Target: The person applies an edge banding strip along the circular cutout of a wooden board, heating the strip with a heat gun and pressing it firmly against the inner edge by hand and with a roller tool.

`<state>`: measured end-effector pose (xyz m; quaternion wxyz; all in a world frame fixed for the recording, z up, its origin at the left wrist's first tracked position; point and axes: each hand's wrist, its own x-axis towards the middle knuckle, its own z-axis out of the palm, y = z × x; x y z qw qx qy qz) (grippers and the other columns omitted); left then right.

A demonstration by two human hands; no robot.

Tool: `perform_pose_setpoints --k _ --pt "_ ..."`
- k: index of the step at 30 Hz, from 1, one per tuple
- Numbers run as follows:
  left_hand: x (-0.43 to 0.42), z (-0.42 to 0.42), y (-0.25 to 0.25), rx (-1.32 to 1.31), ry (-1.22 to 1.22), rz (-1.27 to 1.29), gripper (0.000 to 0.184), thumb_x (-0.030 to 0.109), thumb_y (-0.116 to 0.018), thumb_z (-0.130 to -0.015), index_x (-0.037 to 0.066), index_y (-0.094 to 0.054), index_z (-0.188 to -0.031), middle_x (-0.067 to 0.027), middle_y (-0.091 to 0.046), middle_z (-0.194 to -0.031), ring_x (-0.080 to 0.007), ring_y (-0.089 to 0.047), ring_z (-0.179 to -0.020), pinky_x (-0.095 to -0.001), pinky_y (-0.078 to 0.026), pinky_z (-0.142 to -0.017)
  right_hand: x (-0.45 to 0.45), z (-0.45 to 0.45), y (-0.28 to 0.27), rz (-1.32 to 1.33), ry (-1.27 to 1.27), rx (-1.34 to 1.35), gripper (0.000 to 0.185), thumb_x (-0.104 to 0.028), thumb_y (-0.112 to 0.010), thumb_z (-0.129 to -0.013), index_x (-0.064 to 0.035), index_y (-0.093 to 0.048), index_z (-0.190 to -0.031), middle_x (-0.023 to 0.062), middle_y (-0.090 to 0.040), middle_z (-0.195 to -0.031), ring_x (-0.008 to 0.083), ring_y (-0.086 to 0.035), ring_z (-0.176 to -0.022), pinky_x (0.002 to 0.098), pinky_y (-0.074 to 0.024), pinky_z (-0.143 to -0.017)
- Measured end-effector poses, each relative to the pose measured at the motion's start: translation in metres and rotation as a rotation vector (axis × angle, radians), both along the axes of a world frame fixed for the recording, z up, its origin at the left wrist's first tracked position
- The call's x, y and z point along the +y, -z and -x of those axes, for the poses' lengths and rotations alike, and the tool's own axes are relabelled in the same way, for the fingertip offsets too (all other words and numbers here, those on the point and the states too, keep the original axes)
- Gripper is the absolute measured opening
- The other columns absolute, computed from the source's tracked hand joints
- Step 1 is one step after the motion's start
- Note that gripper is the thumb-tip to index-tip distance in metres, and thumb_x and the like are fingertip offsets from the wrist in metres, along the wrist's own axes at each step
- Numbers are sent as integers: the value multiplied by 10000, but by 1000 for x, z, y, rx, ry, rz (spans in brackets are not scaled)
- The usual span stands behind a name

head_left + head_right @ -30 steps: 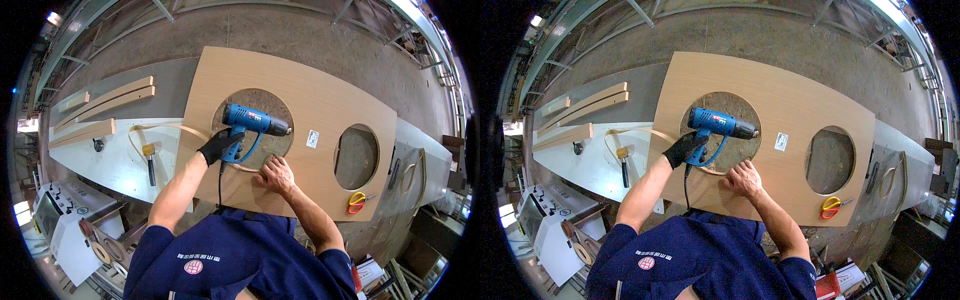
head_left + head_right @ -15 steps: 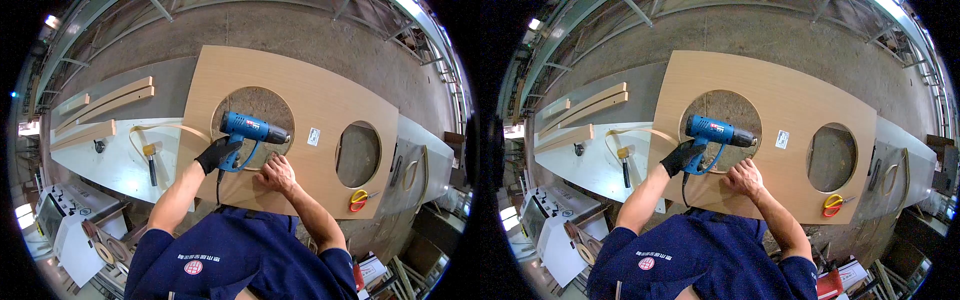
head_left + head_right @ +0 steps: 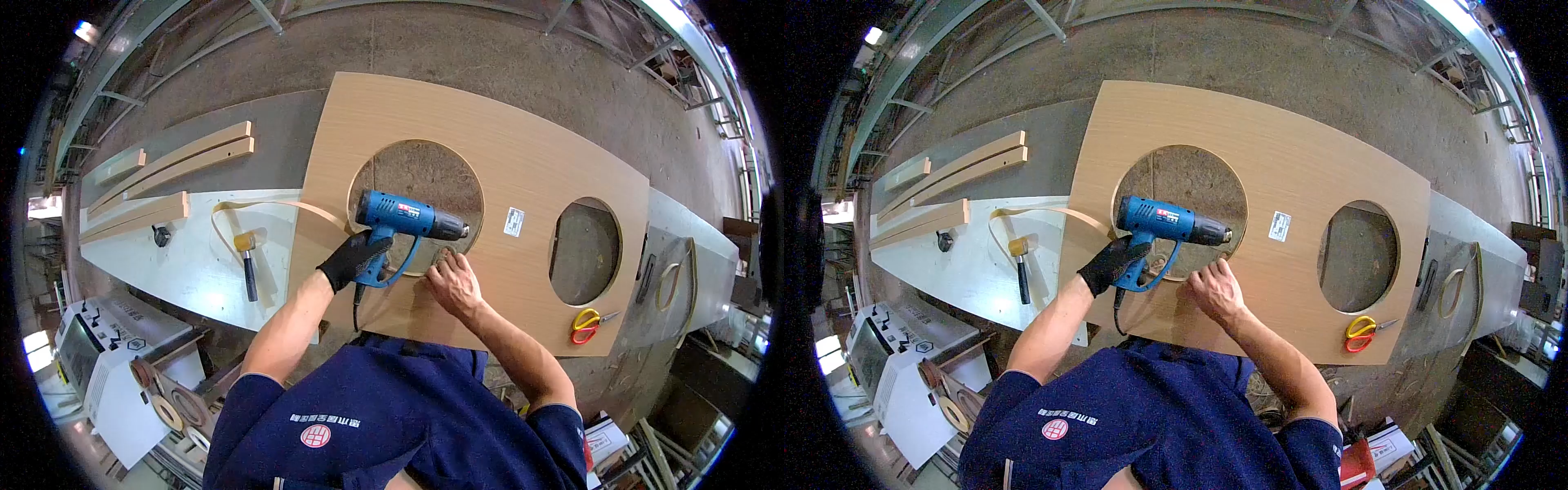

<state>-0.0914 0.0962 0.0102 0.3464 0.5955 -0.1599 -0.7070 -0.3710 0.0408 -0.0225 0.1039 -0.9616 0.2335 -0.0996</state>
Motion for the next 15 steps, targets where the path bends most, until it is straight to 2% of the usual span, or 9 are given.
perform_pose_setpoints --k 5,8,15 --pt "0 0 -4 -1 2 8 347 351 -731 -973 53 -647 -1130 -45 -655 -829 -164 -677 -670 -320 -591 -622 16 -9 -14 25 84 110 124 -190 -623 -842 -90 -644 -911 95 -590 -903 258 -563 -950 414 -432 -924" --pt "3 -2 5 -2 21 12 358 353 -725 -977 51 -644 -1152 -41 -657 -845 -158 -675 -687 -319 -590 -626 19 -12 -23 79 109 99 105 -173 -617 -834 -90 -649 -890 94 -596 -885 262 -568 -934 409 -430 -910" --pt "4 0 -8 -40 39 19 370 366 -717 -981 49 -642 -1155 -44 -657 -838 -158 -671 -669 -318 -591 -633 23 -14 -18 71 161 118 113 -160 -621 -832 -77 -653 -901 97 -623 -883 272 -577 -924 410 -433 -882"
